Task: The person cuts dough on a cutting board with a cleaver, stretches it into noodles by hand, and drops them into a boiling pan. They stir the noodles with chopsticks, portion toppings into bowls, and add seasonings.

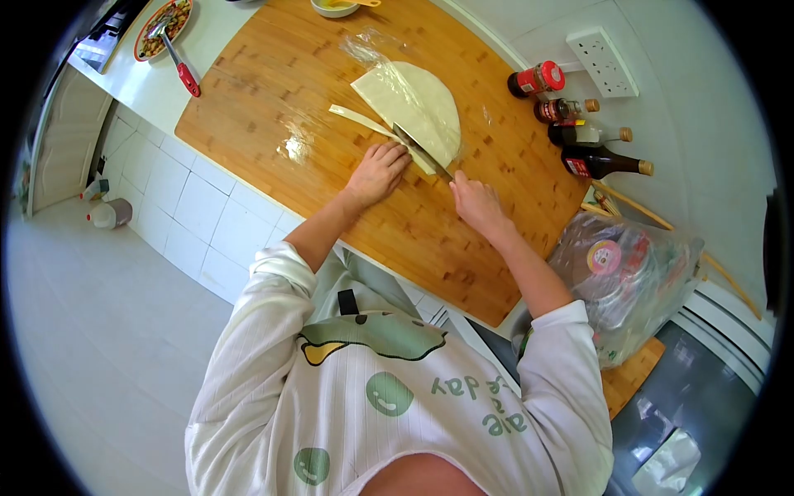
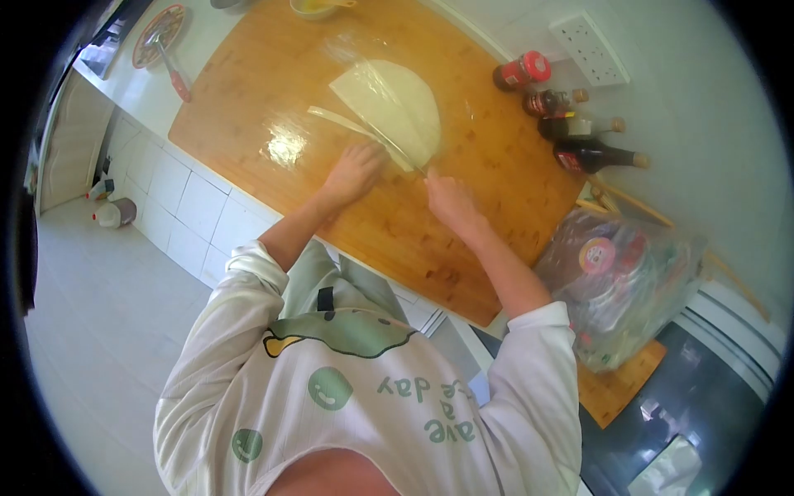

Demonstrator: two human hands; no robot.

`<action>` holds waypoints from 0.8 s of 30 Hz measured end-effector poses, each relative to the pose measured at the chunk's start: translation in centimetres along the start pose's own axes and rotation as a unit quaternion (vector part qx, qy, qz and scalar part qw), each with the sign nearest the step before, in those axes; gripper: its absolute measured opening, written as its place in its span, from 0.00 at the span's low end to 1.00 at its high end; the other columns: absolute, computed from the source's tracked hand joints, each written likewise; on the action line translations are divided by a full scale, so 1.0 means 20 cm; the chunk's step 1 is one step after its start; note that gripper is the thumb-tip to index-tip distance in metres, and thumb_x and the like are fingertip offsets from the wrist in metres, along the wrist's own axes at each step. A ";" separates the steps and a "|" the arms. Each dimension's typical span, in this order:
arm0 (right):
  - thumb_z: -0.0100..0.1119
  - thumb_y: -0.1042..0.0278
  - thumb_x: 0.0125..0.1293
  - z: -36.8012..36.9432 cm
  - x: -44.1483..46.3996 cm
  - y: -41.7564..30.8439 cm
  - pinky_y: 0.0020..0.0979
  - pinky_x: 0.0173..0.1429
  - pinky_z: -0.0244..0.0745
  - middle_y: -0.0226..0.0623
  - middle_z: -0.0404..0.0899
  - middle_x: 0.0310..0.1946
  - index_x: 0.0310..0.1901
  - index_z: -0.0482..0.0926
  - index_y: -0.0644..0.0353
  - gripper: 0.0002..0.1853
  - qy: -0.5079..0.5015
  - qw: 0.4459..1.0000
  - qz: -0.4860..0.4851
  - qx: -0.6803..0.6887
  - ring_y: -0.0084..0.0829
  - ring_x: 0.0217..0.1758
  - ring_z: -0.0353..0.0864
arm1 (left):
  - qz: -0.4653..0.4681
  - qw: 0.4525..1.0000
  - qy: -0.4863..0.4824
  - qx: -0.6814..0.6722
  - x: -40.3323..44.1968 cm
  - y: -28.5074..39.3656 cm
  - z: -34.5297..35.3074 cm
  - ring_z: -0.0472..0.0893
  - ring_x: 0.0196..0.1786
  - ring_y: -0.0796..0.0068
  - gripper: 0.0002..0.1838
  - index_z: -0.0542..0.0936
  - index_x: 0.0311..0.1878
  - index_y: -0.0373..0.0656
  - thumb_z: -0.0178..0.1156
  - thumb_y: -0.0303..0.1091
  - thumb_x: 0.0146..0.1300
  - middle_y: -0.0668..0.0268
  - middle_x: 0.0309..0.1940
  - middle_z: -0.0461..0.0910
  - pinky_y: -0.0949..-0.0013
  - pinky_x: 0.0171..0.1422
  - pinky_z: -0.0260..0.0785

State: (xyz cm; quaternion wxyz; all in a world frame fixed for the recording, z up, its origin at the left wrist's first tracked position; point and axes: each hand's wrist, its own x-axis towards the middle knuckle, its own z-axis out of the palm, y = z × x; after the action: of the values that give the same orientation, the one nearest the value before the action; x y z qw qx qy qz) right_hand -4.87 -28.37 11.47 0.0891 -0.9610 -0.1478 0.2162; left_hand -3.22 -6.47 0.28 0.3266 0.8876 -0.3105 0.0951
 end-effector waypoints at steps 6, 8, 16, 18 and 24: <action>0.44 0.64 0.69 0.08 0.00 0.05 0.52 0.34 0.71 0.54 0.78 0.25 0.38 0.69 0.62 0.10 -0.012 1.000 0.015 0.004 0.55 0.29 0.78 | -0.002 1.000 -0.007 0.001 0.01 0.01 -0.02 0.68 0.59 0.64 0.18 0.76 0.51 0.41 0.57 0.30 0.56 0.62 0.52 0.72 0.62 0.63 0.58; 0.44 0.64 0.68 0.13 0.01 0.08 0.52 0.34 0.71 0.54 0.78 0.24 0.38 0.69 0.62 0.09 -0.009 1.000 0.019 -0.002 0.55 0.29 0.78 | -0.001 1.000 -0.006 0.000 0.01 0.01 -0.02 0.68 0.59 0.62 0.19 0.75 0.51 0.40 0.58 0.29 0.54 0.61 0.52 0.72 0.61 0.63 0.58; 0.59 0.65 0.59 0.36 -0.33 0.07 0.43 0.39 0.74 0.47 0.80 0.40 0.50 0.72 0.57 0.18 0.218 0.975 -0.001 0.034 0.48 0.37 0.80 | -0.062 0.997 0.036 0.000 -0.09 -0.10 -0.06 0.69 0.58 0.55 0.18 0.75 0.48 0.41 0.59 0.25 0.51 0.57 0.51 0.71 0.56 0.60 0.61; 0.63 0.64 0.56 0.40 -0.49 0.05 0.43 0.44 0.74 0.46 0.78 0.44 0.53 0.71 0.59 0.23 0.211 0.969 0.099 0.087 0.47 0.41 0.79 | -0.096 0.993 0.068 0.018 -0.07 -0.13 -0.14 0.69 0.58 0.55 0.17 0.74 0.47 0.41 0.58 0.25 0.52 0.57 0.51 0.71 0.56 0.60 0.62; 0.68 0.55 0.53 0.70 -0.78 0.31 0.41 0.48 0.73 0.47 0.76 0.50 0.58 0.68 0.60 0.33 0.317 0.868 0.349 0.158 0.46 0.47 0.78 | -0.103 0.985 -0.014 0.136 0.10 -0.27 -0.26 0.61 0.67 0.53 0.24 0.69 0.60 0.42 0.56 0.37 0.61 0.56 0.63 0.65 0.52 0.70 0.51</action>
State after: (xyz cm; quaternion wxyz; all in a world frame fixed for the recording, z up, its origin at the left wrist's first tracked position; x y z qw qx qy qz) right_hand -22.91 -37.77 3.58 0.2002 -0.9398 0.2699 -0.0621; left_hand 1.74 -0.88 2.29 0.2065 0.9522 -0.2061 0.0902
